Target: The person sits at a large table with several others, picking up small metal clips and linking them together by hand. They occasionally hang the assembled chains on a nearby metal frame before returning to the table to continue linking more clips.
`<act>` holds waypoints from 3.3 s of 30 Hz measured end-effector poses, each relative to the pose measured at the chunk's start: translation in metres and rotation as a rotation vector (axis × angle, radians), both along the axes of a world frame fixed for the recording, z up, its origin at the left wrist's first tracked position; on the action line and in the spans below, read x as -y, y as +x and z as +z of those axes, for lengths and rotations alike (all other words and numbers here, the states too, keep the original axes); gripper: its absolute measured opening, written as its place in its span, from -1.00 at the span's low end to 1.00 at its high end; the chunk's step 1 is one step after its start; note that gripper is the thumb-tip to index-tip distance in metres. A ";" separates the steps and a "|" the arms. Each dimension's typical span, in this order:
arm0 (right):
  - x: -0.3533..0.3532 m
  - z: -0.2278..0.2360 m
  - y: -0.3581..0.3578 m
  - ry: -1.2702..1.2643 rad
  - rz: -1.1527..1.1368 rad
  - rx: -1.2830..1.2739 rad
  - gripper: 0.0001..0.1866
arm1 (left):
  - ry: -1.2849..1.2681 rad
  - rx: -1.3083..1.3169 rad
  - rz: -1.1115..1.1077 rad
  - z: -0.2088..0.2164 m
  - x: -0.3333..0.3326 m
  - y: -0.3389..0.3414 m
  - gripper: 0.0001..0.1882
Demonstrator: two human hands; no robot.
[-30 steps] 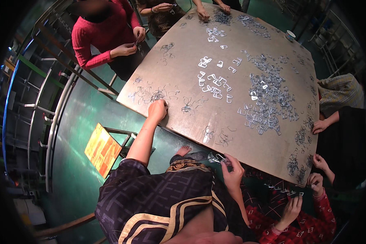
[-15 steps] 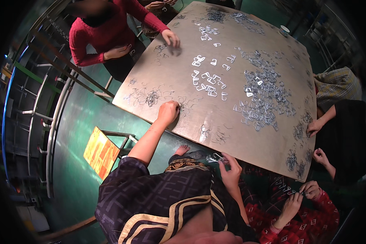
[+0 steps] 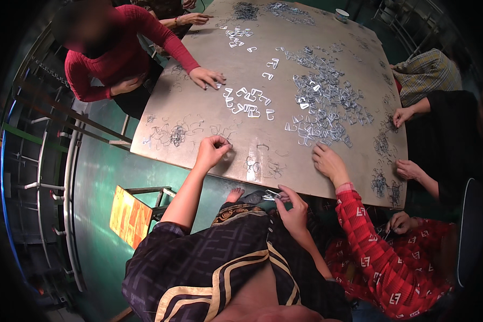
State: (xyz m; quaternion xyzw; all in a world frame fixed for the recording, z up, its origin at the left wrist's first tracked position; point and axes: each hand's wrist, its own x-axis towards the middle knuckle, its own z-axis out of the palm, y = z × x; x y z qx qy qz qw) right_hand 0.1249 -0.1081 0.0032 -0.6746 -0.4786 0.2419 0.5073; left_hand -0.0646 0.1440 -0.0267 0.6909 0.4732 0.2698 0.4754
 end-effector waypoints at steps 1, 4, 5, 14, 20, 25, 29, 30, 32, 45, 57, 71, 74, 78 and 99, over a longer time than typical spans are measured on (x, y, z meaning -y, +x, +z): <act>0.000 0.001 -0.001 -0.003 -0.011 -0.009 -0.60 | 0.007 0.090 -0.096 0.005 0.009 0.006 -0.89; -0.003 0.002 -0.002 -0.004 -0.019 -0.035 -0.59 | -0.055 0.197 -0.397 0.046 0.055 0.030 -0.88; -0.003 0.003 -0.002 -0.002 -0.016 -0.036 -0.58 | -0.041 0.241 -0.472 0.050 0.071 0.036 -0.87; -0.001 0.009 0.000 0.052 -0.031 0.051 -0.53 | 0.107 0.077 -0.616 0.063 0.114 0.061 -0.89; -0.001 0.008 0.001 0.073 -0.033 0.066 -0.53 | 0.204 0.151 -0.571 0.053 0.121 0.071 -0.88; 0.003 -0.005 0.018 0.177 -0.082 -0.046 -0.57 | 0.064 0.233 -0.564 0.059 0.133 0.070 -0.91; -0.019 -0.036 0.076 0.060 -0.324 0.057 -0.66 | 0.092 0.241 -0.633 0.057 0.136 0.067 -0.89; -0.028 -0.048 0.096 -0.008 -0.354 0.207 -0.66 | 0.109 0.251 -0.652 0.057 0.137 0.068 -0.89; -0.050 -0.068 0.129 -0.118 -0.404 0.506 -0.64 | 0.144 0.271 -0.691 0.055 0.139 0.069 -0.88; -0.096 -0.094 0.180 -0.158 -0.482 0.925 -0.84 | 0.212 0.217 -0.642 0.060 0.143 0.058 -0.89; -0.045 0.016 0.040 -0.108 0.030 -0.037 -0.86 | 0.287 0.217 -0.450 0.048 0.138 0.061 -0.85; -0.027 0.026 0.025 -0.050 0.146 0.001 -0.91 | 0.328 0.120 -0.435 0.046 0.136 0.062 -0.86; -0.024 0.020 0.023 -0.027 0.112 -0.012 -0.91 | 0.299 0.082 -0.425 0.051 0.140 0.060 -0.86; -0.019 0.025 0.018 -0.003 0.079 0.017 -0.93 | 0.349 0.046 -0.433 0.050 0.141 0.056 -0.86; 0.007 0.004 0.007 -0.028 -0.008 -0.073 -0.92 | 0.726 -0.983 -0.050 -0.028 -0.039 0.043 -0.83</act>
